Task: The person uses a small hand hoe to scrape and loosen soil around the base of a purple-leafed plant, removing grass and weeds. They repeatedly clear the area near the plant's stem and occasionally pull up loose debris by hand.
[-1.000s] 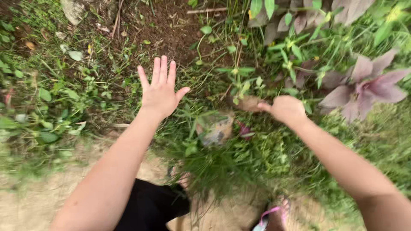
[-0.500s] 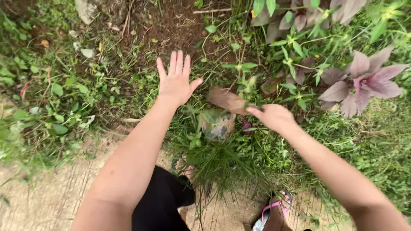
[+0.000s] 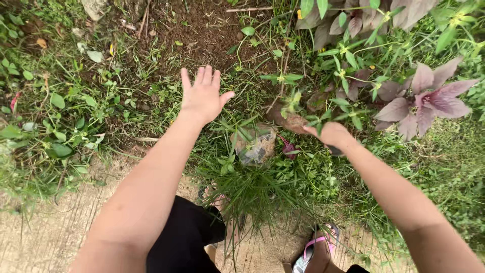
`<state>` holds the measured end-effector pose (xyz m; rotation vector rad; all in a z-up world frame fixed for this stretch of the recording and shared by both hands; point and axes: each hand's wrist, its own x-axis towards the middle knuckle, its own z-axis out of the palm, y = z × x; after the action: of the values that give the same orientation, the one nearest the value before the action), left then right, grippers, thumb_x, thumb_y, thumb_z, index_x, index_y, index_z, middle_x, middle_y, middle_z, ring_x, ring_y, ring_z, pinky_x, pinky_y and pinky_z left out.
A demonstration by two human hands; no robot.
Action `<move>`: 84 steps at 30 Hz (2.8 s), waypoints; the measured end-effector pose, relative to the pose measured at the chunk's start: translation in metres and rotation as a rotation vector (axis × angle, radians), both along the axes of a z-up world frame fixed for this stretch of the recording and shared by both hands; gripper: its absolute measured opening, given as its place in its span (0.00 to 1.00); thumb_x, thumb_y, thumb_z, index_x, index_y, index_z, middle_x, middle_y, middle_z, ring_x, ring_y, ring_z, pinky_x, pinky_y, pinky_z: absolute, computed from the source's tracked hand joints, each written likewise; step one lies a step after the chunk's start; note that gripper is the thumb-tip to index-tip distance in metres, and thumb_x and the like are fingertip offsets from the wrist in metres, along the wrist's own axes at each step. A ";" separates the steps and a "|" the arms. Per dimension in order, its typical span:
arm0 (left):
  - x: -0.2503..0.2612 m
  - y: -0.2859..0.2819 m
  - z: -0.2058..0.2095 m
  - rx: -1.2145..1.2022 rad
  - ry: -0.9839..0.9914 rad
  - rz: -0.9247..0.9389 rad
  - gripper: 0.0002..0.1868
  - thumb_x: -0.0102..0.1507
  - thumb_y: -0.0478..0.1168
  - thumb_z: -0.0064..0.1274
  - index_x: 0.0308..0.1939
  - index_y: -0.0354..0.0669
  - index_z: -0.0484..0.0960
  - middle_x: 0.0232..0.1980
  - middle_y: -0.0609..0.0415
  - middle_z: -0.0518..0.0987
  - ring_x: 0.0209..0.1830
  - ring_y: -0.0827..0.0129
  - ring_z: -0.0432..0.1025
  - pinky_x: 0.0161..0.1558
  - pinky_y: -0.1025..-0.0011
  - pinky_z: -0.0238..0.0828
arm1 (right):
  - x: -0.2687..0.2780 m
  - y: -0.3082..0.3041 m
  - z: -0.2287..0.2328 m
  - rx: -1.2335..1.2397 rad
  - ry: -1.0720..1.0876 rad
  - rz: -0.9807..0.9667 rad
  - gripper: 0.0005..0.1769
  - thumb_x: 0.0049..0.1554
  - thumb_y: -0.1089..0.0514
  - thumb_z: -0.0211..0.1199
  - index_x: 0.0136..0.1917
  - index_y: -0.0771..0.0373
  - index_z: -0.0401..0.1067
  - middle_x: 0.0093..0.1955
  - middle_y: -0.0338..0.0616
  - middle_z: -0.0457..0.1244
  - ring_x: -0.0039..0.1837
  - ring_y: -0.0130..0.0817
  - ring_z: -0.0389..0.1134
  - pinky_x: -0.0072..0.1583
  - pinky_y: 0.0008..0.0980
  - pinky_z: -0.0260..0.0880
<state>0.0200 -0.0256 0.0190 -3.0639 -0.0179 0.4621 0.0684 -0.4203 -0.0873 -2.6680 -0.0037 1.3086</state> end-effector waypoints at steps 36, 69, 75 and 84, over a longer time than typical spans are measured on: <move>0.006 -0.002 -0.135 -0.182 0.334 0.213 0.30 0.72 0.61 0.35 0.48 0.42 0.86 0.53 0.48 0.83 0.52 0.53 0.77 0.51 0.54 0.73 | -0.083 0.102 -0.041 0.474 0.174 -0.552 0.36 0.60 0.33 0.59 0.54 0.73 0.71 0.32 0.47 0.65 0.32 0.38 0.67 0.37 0.39 0.70; -0.046 0.163 -0.178 -0.313 0.001 0.324 0.15 0.69 0.41 0.37 0.45 0.35 0.77 0.42 0.39 0.81 0.41 0.51 0.78 0.49 0.56 0.76 | -0.055 0.127 0.023 0.062 0.022 0.058 0.38 0.63 0.26 0.45 0.62 0.59 0.72 0.51 0.53 0.70 0.55 0.50 0.73 0.58 0.47 0.74; -0.070 0.139 -0.152 -0.345 0.065 0.532 0.22 0.75 0.48 0.28 0.47 0.38 0.76 0.38 0.39 0.82 0.40 0.48 0.79 0.49 0.51 0.75 | -0.036 0.099 0.143 -0.169 -0.200 0.352 0.39 0.61 0.24 0.45 0.59 0.59 0.73 0.51 0.52 0.71 0.56 0.49 0.74 0.60 0.49 0.74; -0.052 0.163 -0.138 -0.228 -0.146 0.472 0.18 0.75 0.48 0.32 0.50 0.39 0.75 0.35 0.39 0.82 0.37 0.44 0.78 0.43 0.48 0.74 | -0.050 0.181 0.033 -0.010 -0.033 0.244 0.32 0.65 0.31 0.45 0.56 0.62 0.70 0.34 0.42 0.62 0.36 0.31 0.65 0.38 0.35 0.70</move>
<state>-0.0323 0.1373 -0.1190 -3.2984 -0.7554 0.2660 0.0183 -0.2392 -0.0542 -2.7667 -0.3374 1.3319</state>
